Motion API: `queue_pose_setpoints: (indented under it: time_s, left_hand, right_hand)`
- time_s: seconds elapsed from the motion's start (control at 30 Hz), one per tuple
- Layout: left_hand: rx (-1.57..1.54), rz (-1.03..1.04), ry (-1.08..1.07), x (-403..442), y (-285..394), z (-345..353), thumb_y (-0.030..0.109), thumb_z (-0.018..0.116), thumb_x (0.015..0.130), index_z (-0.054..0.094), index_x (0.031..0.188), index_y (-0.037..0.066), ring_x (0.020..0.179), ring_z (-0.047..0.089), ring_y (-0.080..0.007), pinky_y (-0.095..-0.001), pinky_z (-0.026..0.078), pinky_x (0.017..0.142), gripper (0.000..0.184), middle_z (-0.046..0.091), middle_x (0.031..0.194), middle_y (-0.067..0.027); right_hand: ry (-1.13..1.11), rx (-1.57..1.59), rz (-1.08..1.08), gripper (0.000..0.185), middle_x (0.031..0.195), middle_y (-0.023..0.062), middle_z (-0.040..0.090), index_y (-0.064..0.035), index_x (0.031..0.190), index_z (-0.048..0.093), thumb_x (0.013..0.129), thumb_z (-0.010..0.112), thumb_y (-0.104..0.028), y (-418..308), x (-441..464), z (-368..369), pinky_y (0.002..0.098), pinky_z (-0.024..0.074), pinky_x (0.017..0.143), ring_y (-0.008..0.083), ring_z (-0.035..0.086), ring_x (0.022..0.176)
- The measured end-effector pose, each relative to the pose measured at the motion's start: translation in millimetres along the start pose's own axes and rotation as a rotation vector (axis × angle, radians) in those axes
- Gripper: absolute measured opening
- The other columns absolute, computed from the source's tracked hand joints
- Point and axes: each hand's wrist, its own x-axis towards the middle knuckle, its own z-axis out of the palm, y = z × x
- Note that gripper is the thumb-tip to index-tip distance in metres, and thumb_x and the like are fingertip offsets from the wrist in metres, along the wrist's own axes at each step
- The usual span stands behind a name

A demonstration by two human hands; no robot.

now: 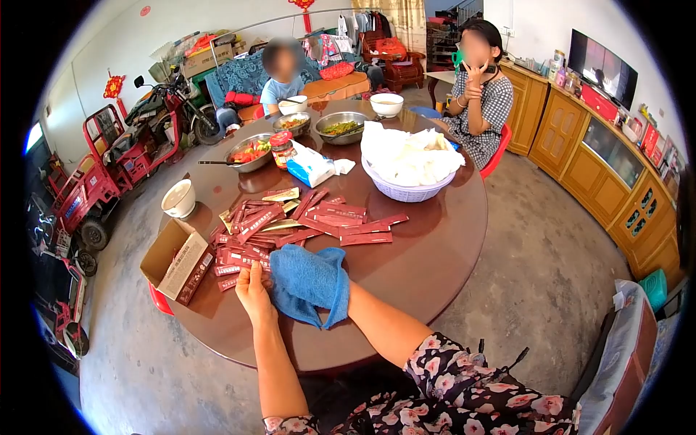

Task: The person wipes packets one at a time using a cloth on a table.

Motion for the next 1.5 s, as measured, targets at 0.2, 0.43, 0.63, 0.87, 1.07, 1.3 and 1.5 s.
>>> queue_pose_setpoints:
  time_s: [0.2,0.43,0.63,0.87,1.07,1.3,1.5]
  left_hand:
    - [-0.028,0.003,-0.035,1,-2,-2,0.021,0.062,0.090,0.053,0.069,0.014,0.053,0.043,-0.0040,-0.0177,0.033,0.051,0.024,0.053,0.063,0.0039]
    - [-0.016,0.001,-0.039,2,-3,-1,0.018,0.060,0.091,0.054,0.070,0.013,0.054,0.044,-0.0039,-0.0177,0.033,0.051,0.022,0.053,0.063,0.0038]
    - [0.007,-0.001,-0.022,2,-4,-2,0.018,0.060,0.091,0.056,0.073,0.013,0.055,0.044,-0.0036,-0.0181,0.034,0.052,0.019,0.054,0.065,0.0040]
    - [0.047,0.000,-0.004,-3,1,5,0.020,0.062,0.091,0.056,0.073,0.013,0.056,0.046,-0.0047,-0.0189,0.035,0.053,0.021,0.054,0.065,0.0042]
    - [0.103,0.016,-0.058,-5,2,5,0.022,0.063,0.090,0.056,0.072,0.012,0.056,0.044,-0.0043,-0.0186,0.035,0.054,0.022,0.053,0.064,0.0041]
    - [0.115,-0.022,-0.072,-7,5,8,0.018,0.066,0.088,0.055,0.075,0.012,0.056,0.044,-0.0043,-0.0187,0.036,0.054,0.018,0.053,0.066,0.0045]
    - [0.105,-0.012,-0.065,-7,5,8,0.017,0.065,0.088,0.054,0.072,0.012,0.055,0.044,-0.0044,-0.0188,0.035,0.053,0.020,0.052,0.064,0.0045]
  right_hand:
    - [0.008,-0.003,0.016,0.011,0.079,0.0132,0.057,-0.0034,0.073,0.058,0.072,0.059,-0.014,1,-1,1,0.0375,0.0447,0.068,0.0293,0.056,0.076]
    - [0.010,-0.011,0.033,0.011,0.079,0.0136,0.057,-0.0031,0.076,0.058,0.073,0.058,-0.013,3,-1,2,0.0376,0.0446,0.068,0.0292,0.056,0.076]
    - [0.008,-0.033,0.041,0.011,0.080,0.0138,0.056,-0.0028,0.078,0.057,0.074,0.058,-0.013,3,-3,2,0.0378,0.0445,0.068,0.0291,0.056,0.076]
    - [0.051,-0.015,0.115,0.011,0.080,0.0142,0.056,-0.0024,0.080,0.057,0.074,0.057,-0.012,4,-7,9,0.0379,0.0444,0.068,0.0291,0.056,0.076]
    - [0.020,0.214,0.284,0.011,0.080,0.0152,0.054,-0.0016,0.081,0.054,0.076,0.057,-0.011,4,-6,9,0.0377,0.0441,0.070,0.0292,0.055,0.078]
    - [0.028,0.126,0.181,0.013,0.085,0.0152,0.054,-0.0017,0.085,0.055,0.078,0.056,-0.012,6,-6,6,0.0393,0.0441,0.073,0.0302,0.054,0.083]
    - [0.151,0.238,0.171,0.015,0.089,0.0151,0.056,-0.0027,0.087,0.057,0.076,0.057,-0.013,8,-13,17,0.0390,0.0447,0.075,0.0304,0.055,0.085]
